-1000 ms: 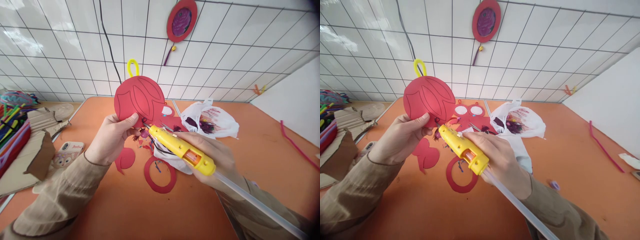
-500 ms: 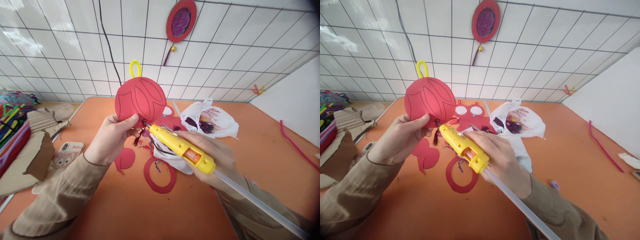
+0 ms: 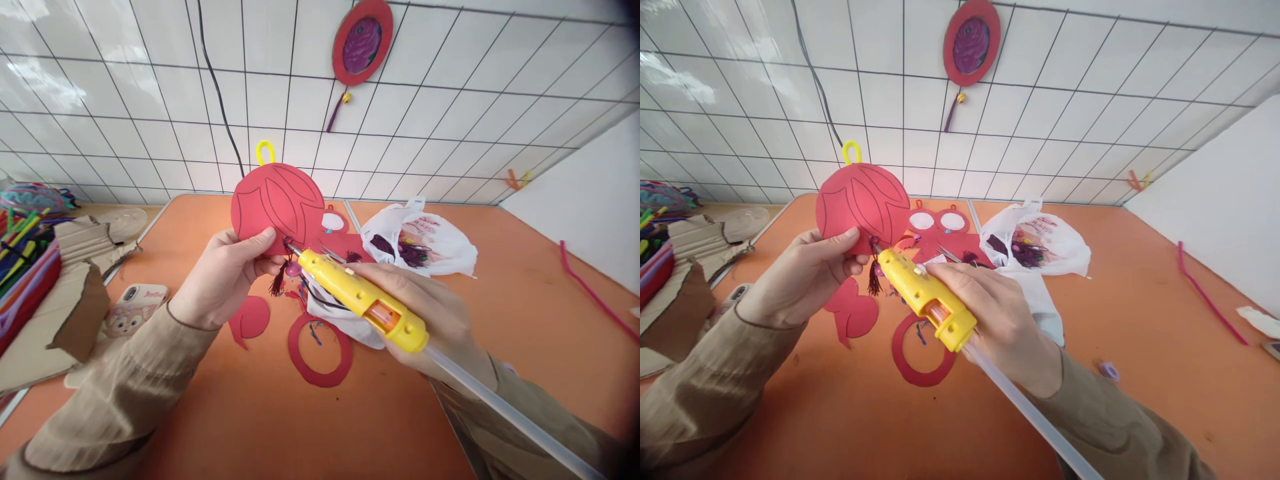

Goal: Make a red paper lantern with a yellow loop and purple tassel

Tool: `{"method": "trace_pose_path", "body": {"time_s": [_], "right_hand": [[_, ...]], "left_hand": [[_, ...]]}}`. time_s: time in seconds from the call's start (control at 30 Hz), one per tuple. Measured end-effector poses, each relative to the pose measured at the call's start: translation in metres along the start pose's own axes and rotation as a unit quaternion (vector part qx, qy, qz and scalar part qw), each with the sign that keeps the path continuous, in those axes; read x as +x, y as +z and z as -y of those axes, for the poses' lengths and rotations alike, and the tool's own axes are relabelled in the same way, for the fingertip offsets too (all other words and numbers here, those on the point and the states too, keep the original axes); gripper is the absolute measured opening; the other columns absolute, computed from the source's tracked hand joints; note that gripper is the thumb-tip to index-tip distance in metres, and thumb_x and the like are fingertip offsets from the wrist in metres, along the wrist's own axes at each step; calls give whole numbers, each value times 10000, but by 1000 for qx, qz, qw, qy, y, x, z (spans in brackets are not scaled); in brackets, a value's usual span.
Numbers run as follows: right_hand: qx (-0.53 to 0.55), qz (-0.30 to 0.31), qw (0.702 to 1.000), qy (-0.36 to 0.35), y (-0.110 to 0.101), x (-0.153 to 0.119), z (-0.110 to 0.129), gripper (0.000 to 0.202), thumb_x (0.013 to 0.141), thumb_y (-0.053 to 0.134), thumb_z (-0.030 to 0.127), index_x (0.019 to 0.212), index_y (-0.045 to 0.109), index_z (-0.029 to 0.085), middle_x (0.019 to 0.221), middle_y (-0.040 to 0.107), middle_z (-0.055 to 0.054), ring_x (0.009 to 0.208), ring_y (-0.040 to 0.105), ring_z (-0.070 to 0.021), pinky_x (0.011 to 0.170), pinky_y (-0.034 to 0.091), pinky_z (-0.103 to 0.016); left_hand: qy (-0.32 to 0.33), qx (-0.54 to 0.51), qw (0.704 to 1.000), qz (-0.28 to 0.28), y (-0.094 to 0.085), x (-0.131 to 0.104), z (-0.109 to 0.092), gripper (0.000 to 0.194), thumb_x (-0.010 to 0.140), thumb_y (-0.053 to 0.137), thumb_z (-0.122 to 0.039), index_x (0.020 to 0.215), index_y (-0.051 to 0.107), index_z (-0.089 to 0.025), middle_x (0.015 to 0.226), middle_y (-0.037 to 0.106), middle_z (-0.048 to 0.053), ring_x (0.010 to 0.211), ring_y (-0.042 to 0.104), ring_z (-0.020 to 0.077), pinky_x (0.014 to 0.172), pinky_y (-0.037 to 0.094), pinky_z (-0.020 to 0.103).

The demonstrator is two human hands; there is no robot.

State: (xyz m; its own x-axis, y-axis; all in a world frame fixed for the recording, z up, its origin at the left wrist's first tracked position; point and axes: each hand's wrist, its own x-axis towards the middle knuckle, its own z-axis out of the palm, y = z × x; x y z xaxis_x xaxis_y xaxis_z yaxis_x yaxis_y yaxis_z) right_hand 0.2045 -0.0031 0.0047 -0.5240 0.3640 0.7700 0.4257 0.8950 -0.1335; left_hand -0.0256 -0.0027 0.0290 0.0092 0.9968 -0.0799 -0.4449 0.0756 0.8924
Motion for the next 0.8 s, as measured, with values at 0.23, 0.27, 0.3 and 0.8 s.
{"method": "trace_pose_path", "body": {"time_s": [0.23,0.27,0.3,0.8], "right_hand": [[-20,13,1000,-14,-1,-5,-4,400,956,543,289,1350,515,226,1092,728,-108,968,717,-251,771,624,-384],[-21,13,1000,-17,-1,-6,-5,419,957,542,311,1367,503,234,1102,729,-107,975,717,-259,775,626,-397],[-22,13,1000,-17,0,-6,-6,434,957,542,326,1379,495,240,1111,729,-105,980,717,-266,776,627,-406],[-52,-14,996,70,21,6,-33,359,901,588,205,1250,567,286,1093,732,-54,884,720,-224,732,616,-362]], "left_hand": [[-24,-4,1000,0,-1,2,-1,105,766,751,-177,716,729,-88,618,681,55,522,613,96,519,520,165],[-25,-5,1000,-1,-2,2,-1,106,771,747,-177,719,729,-86,624,684,57,525,617,96,524,524,164],[-25,-7,1000,-2,-3,2,-2,104,774,742,-172,722,729,-83,630,686,58,530,621,95,531,528,162],[75,-13,996,-44,-12,-1,-37,146,861,628,-90,746,719,-99,637,669,36,578,622,84,527,529,128]]}}
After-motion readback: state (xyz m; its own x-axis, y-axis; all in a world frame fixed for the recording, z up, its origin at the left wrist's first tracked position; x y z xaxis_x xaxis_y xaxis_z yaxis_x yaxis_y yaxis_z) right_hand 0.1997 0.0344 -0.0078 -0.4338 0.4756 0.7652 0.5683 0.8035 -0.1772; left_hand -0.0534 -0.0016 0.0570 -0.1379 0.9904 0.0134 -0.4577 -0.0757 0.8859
